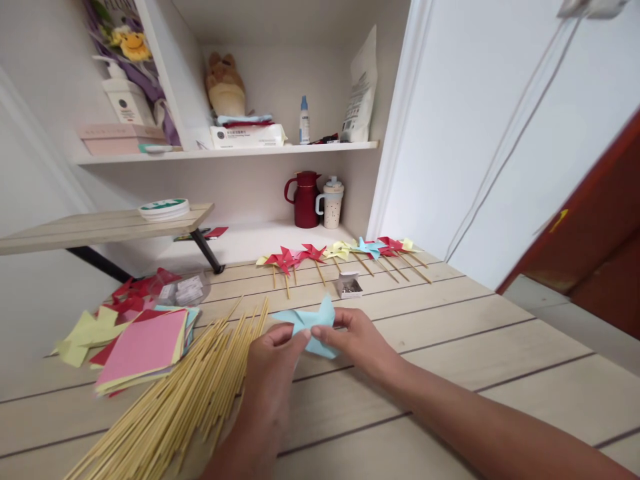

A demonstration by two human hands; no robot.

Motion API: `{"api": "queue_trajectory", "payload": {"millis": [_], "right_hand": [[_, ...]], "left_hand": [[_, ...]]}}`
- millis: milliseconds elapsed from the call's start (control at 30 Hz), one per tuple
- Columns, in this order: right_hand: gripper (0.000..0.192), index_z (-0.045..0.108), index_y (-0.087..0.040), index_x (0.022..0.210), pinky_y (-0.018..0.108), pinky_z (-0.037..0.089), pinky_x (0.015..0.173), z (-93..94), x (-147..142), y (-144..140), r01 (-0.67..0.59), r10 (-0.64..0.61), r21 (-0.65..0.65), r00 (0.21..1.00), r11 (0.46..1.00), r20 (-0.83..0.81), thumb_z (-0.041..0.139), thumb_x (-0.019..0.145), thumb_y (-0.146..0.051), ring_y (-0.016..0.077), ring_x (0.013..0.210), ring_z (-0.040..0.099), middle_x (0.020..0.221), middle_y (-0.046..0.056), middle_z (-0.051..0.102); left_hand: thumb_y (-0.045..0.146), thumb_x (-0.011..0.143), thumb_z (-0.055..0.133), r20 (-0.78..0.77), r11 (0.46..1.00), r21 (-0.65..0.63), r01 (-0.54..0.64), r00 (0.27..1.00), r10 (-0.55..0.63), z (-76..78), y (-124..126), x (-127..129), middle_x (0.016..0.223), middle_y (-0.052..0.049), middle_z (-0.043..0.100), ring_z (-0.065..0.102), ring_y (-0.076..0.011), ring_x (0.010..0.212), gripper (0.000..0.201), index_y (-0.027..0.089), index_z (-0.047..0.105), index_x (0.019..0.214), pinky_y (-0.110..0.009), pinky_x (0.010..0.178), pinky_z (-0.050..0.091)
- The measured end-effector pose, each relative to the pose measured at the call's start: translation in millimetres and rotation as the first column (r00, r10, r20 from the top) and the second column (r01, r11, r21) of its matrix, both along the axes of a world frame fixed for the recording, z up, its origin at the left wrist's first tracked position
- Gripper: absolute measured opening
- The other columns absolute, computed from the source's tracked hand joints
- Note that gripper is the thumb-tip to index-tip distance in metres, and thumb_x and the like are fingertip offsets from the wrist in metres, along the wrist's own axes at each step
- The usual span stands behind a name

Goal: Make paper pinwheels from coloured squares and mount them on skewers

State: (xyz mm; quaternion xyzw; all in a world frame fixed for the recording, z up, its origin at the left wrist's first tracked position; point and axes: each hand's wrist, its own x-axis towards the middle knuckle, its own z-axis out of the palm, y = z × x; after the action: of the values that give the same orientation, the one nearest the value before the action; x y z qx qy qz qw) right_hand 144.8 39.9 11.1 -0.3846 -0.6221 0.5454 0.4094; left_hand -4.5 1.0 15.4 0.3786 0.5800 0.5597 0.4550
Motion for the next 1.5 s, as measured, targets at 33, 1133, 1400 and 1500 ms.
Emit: {"api": "queue_trajectory", "payload": {"millis": [33, 1133, 1400, 1500], "right_hand": [[0.024, 0.069, -0.017, 0.078, 0.028, 0.043, 0.066, 2.0, 3.4, 3.3, -0.003, 0.001, 0.056, 1.000, 0.998, 0.024, 0.068, 0.079, -0.040, 0.0162, 0.068, 0.058, 0.073, 0.001, 0.066], [0.018, 0.078, -0.019, 0.080, 0.029, 0.051, 0.064, 3.5, 159.3, 46.4, -0.176, 0.123, 0.035, 0.803, 0.984, 0.583, 0.067, 0.073, -0.031, 0.0169, 0.067, 0.065, 0.074, 0.003, 0.073], [0.012, 0.072, -0.017, 0.075, 0.025, 0.047, 0.057, -26.1, 154.7, 25.8, -0.071, -0.040, 0.155, 0.788, 0.985, 0.615, 0.068, 0.074, -0.028, 0.0149, 0.064, 0.062, 0.071, 0.003, 0.071], [0.017, 0.072, -0.020, 0.079, 0.026, 0.048, 0.063, -17.9, 136.1, 35.8, -0.018, -0.185, 0.296, 0.745, 0.955, 0.641, 0.060, 0.083, -0.030, 0.0168, 0.071, 0.063, 0.078, 0.003, 0.071]], "left_hand": [[0.032, 0.058, 0.082, 0.003, 0.999, -0.015, -0.032, 0.999, 0.032, -1.7, 2.5, -2.9, 0.073, -0.003, 0.072, 0.063, -0.0197, 0.072, 0.020, 0.017, 0.077, 0.071, -0.027, 0.065, 0.043], [0.028, 0.054, 0.087, 0.234, 0.984, -0.044, -0.173, 0.956, 0.179, -33.7, 30.8, -17.8, 0.083, -0.001, 0.072, 0.063, -0.0183, 0.085, 0.032, 0.017, 0.074, 0.081, -0.031, 0.083, 0.043], [0.028, 0.051, 0.086, 0.206, 0.986, -0.035, -0.163, 0.964, 0.166, -31.7, 28.1, -10.2, 0.081, -0.003, 0.074, 0.063, -0.0207, 0.086, 0.030, 0.017, 0.076, 0.077, -0.031, 0.080, 0.043], [0.028, 0.050, 0.085, 0.180, 0.986, -0.031, -0.165, 0.969, 0.168, -31.4, 28.2, -10.7, 0.079, -0.002, 0.073, 0.063, -0.0220, 0.085, 0.032, 0.017, 0.076, 0.079, -0.032, 0.079, 0.043]]}}
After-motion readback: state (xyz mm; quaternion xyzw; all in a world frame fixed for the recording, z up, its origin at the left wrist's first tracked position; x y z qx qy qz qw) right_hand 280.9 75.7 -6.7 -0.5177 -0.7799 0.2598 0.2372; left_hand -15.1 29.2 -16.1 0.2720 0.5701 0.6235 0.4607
